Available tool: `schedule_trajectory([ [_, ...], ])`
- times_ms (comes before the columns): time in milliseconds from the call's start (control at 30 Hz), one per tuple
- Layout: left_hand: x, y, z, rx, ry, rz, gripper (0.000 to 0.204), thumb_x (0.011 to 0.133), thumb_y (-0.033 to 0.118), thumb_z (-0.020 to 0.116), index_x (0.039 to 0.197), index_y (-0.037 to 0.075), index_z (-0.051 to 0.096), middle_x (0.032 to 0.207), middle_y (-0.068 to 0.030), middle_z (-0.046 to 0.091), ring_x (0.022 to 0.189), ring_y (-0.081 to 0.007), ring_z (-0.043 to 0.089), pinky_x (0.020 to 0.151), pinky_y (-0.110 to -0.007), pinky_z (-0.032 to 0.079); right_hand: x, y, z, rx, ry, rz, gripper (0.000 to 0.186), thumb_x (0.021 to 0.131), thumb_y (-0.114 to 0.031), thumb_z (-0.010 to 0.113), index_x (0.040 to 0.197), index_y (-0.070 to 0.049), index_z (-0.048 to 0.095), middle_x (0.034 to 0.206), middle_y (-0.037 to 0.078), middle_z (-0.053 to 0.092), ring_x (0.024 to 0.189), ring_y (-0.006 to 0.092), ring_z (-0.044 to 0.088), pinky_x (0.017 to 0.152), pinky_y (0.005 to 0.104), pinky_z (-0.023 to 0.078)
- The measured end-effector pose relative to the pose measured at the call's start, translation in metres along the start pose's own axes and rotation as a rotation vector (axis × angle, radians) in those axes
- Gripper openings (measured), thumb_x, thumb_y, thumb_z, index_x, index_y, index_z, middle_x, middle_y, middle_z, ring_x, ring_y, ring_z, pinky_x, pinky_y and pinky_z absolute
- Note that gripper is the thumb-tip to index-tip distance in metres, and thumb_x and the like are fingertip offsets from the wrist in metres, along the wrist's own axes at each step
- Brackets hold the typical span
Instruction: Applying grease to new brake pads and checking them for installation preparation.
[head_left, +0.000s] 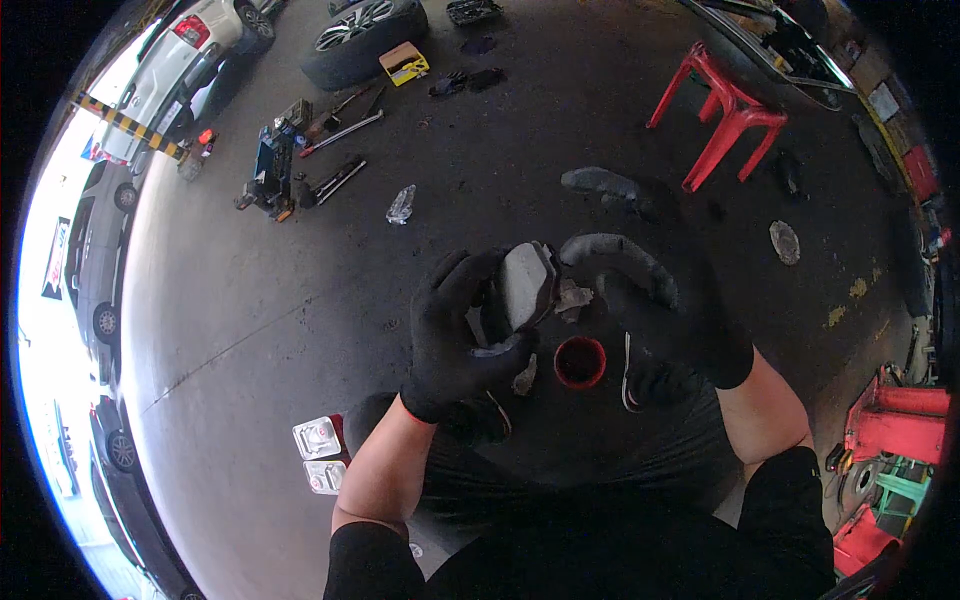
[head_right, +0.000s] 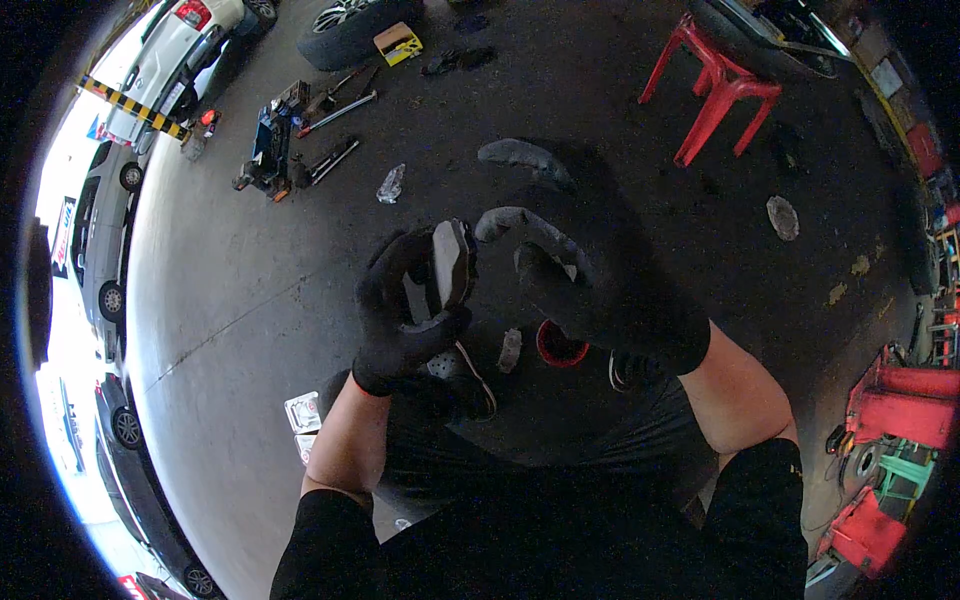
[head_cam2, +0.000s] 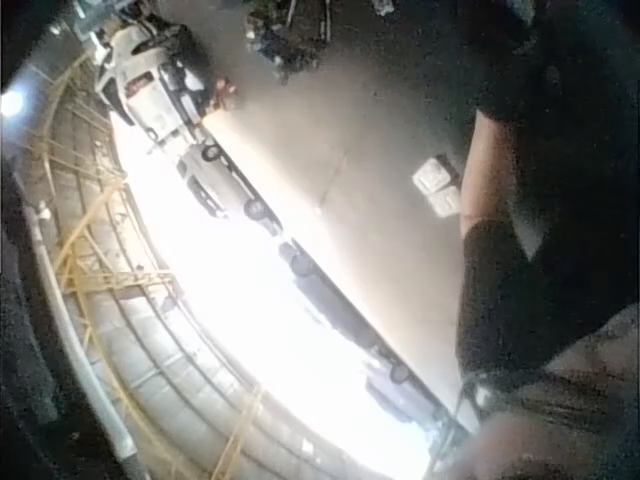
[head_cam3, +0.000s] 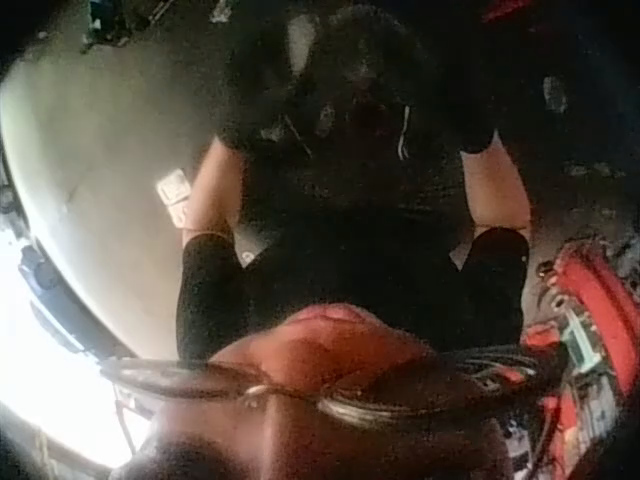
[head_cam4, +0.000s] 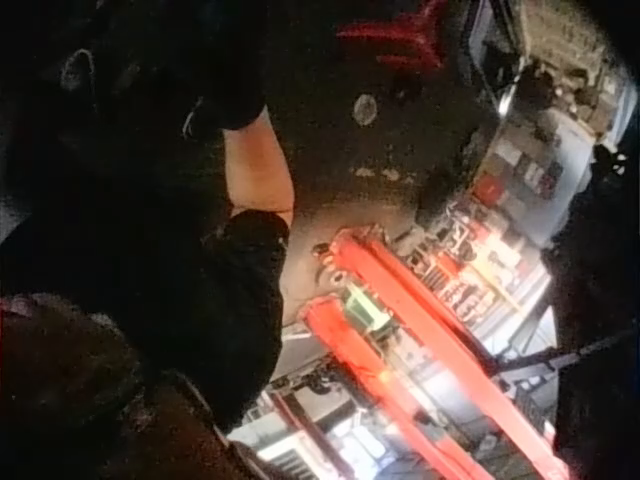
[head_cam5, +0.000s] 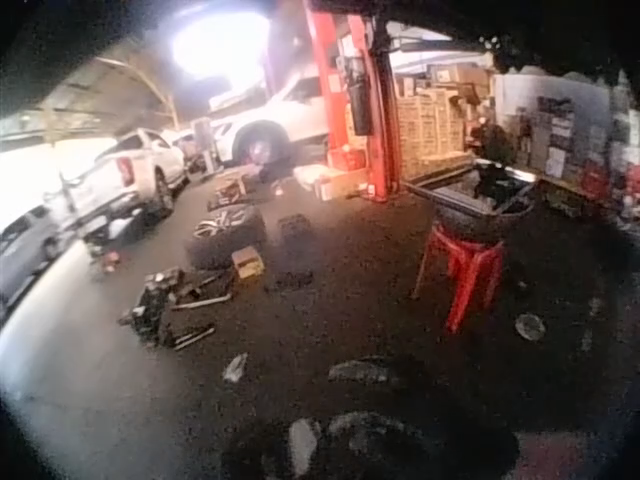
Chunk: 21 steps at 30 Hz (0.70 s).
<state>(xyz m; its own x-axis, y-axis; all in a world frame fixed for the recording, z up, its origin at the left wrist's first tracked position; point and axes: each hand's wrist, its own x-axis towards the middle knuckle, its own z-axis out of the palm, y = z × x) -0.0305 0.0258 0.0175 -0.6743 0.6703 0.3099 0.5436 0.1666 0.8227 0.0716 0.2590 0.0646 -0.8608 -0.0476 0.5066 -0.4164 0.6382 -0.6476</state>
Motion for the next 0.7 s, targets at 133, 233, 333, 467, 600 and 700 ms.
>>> schedule_trajectory([
  [133, -0.001, -0.006, 0.002, 0.101, 0.043, 0.048, 0.071, 0.062, 0.022, 0.087, 0.125, -0.001, 0.065, 0.109, -0.0098, 0.064, 0.092, -0.0198, 0.060, 0.080, -0.034, 0.048, -0.001, 0.000, -0.001, -0.092, 0.008, -0.036, 0.037, 0.077, 0.004, 0.060, 0.112, -0.003, 0.072, 0.148, 0.018, 0.052, 0.140, 0.0369, 0.044, 0.116, 0.0467, 0.034],
  [233, -0.002, -0.010, 0.004, 0.147, 0.076, 0.120, 0.070, 0.063, 0.022, 0.087, 0.126, -0.001, 0.064, 0.108, -0.0096, 0.063, 0.091, -0.0190, 0.060, 0.079, -0.033, 0.049, -0.001, 0.000, 0.001, -0.215, 0.002, -0.085, 0.037, 0.077, 0.003, 0.060, 0.112, -0.003, 0.071, 0.149, 0.019, 0.052, 0.140, 0.0389, 0.043, 0.115, 0.0487, 0.034],
  [333, -0.004, -0.009, 0.005, 0.214, 0.080, 0.087, 0.071, 0.064, 0.023, 0.088, 0.127, -0.001, 0.064, 0.109, -0.0100, 0.063, 0.090, -0.0192, 0.060, 0.078, -0.033, 0.049, -0.003, -0.001, 0.005, -0.259, 0.020, -0.095, 0.039, 0.076, 0.003, 0.061, 0.114, -0.003, 0.070, 0.149, 0.019, 0.052, 0.141, 0.0405, 0.043, 0.115, 0.0506, 0.034],
  [467, -0.004, -0.008, 0.005, 0.254, 0.078, 0.049, 0.071, 0.065, 0.021, 0.088, 0.128, 0.000, 0.064, 0.114, -0.0113, 0.064, 0.094, -0.0206, 0.062, 0.079, -0.034, 0.050, -0.005, -0.003, 0.006, -0.417, -0.025, -0.147, 0.043, 0.074, 0.000, 0.065, 0.117, -0.003, 0.068, 0.149, 0.020, 0.051, 0.141, 0.0425, 0.042, 0.114, 0.0536, 0.034],
  [600, -0.002, -0.008, 0.009, 0.244, 0.099, 0.051, 0.066, 0.064, 0.025, 0.086, 0.123, 0.002, 0.067, 0.105, -0.0145, 0.066, 0.092, -0.0302, 0.065, 0.082, -0.040, 0.051, -0.005, -0.001, 0.005, -0.401, -0.007, -0.158, 0.047, 0.073, -0.007, 0.072, 0.119, -0.004, 0.067, 0.149, 0.021, 0.052, 0.137, 0.0429, 0.045, 0.113, 0.0549, 0.037],
  [700, -0.002, -0.008, 0.012, 0.237, 0.127, 0.062, 0.064, 0.063, 0.028, 0.085, 0.120, 0.003, 0.068, 0.101, -0.0165, 0.067, 0.092, -0.0351, 0.065, 0.084, -0.043, 0.051, -0.004, 0.001, 0.004, -0.328, 0.011, -0.139, 0.041, 0.076, -0.001, 0.065, 0.116, -0.005, 0.068, 0.149, 0.021, 0.051, 0.141, 0.0428, 0.042, 0.115, 0.0529, 0.034],
])
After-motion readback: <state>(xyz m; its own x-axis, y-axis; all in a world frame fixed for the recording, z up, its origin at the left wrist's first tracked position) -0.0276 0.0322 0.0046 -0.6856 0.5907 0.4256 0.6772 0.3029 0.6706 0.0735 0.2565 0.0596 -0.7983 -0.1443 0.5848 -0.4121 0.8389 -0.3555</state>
